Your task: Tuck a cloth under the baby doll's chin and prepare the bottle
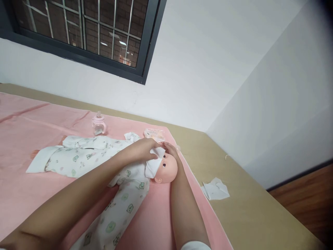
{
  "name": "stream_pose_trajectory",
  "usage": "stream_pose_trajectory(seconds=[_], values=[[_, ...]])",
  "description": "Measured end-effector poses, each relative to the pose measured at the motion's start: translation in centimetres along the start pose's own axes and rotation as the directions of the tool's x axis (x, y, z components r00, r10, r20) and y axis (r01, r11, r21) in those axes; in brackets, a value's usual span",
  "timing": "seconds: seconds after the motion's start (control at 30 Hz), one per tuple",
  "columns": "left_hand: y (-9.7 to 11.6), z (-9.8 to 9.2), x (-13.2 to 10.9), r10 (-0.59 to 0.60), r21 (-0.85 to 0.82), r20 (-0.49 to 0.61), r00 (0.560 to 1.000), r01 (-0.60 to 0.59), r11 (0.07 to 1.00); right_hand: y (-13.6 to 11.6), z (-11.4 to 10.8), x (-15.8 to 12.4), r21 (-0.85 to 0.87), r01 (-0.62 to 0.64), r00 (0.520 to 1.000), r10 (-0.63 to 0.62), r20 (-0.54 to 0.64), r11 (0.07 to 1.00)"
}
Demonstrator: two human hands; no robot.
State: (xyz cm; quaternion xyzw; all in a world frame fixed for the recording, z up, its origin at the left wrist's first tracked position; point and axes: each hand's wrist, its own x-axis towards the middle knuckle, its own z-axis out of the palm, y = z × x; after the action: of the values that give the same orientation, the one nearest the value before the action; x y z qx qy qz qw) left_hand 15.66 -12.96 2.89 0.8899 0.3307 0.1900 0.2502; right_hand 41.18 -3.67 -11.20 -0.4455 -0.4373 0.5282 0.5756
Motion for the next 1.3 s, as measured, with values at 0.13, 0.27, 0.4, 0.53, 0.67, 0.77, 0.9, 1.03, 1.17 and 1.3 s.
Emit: stream_pose_trajectory(seconds=[0.13, 0.27, 0.4, 0.53, 0.67, 0.77, 0.9, 1.03, 1.17, 1.3], values=[[0.7, -0.2, -0.4, 0.002, 0.031, 0.051, 0.999, -0.003, 1.000, 0.2, -0.1, 0.5, 0.027, -0.053, 0.996, 0.054, -0.069, 0.998], [1.0, -0.3, -0.5, -0.028, 0.088, 0.063, 0.998, 0.022, 0.996, 0.2, 0.0, 0.5, 0.035, -0.050, 0.995, 0.053, -0.090, 0.998], [0.6, 0.0, -0.2, -0.068, 0.102, 0.028, 0.997, 0.065, 0.993, 0.1, 0.1, 0.4, 0.032, -0.044, 0.995, 0.047, -0.091, 0.998], [-0.4, 0.5, 0.3, -0.060, 0.104, -0.017, 0.998, 0.062, 0.993, 0.0, 0.2, 0.4, 0.026, -0.055, 0.993, 0.058, -0.104, 0.998], [-1.1, 0.8, 0.6, -0.044, 0.117, -0.050, 0.998, 0.049, 0.992, -0.1, 0.3, 0.4, 0.021, -0.058, 0.993, 0.060, -0.102, 0.998], [-1.3, 0.8, 0.7, -0.040, 0.111, -0.067, 0.997, 0.048, 0.993, 0.0, 0.3, 0.4, 0.021, -0.062, 0.991, 0.064, -0.121, 0.998], [-1.6, 0.4, 0.7, -0.035, 0.114, -0.104, 0.994, 0.047, 0.992, -0.1, 0.4, 0.3, 0.029, -0.056, 0.993, 0.059, -0.100, 0.998], [-1.7, -0.3, 0.6, -0.041, 0.114, -0.143, 0.989, 0.057, 0.992, -0.6, 0.6, -0.2, 0.030, -0.062, 0.994, 0.064, -0.085, 0.998], [-1.8, -1.1, 0.4, -0.034, 0.056, -0.198, 0.980, 0.046, 0.997, -2.6, 1.1, -1.1, 0.023, -0.036, 0.999, 0.035, 0.011, 0.999], [-2.0, -1.8, 0.3, 0.035, 0.039, -0.290, 0.956, -0.025, 0.999, -6.4, 2.8, -2.3, -0.087, 0.096, 0.988, -0.084, 0.128, 0.992]])
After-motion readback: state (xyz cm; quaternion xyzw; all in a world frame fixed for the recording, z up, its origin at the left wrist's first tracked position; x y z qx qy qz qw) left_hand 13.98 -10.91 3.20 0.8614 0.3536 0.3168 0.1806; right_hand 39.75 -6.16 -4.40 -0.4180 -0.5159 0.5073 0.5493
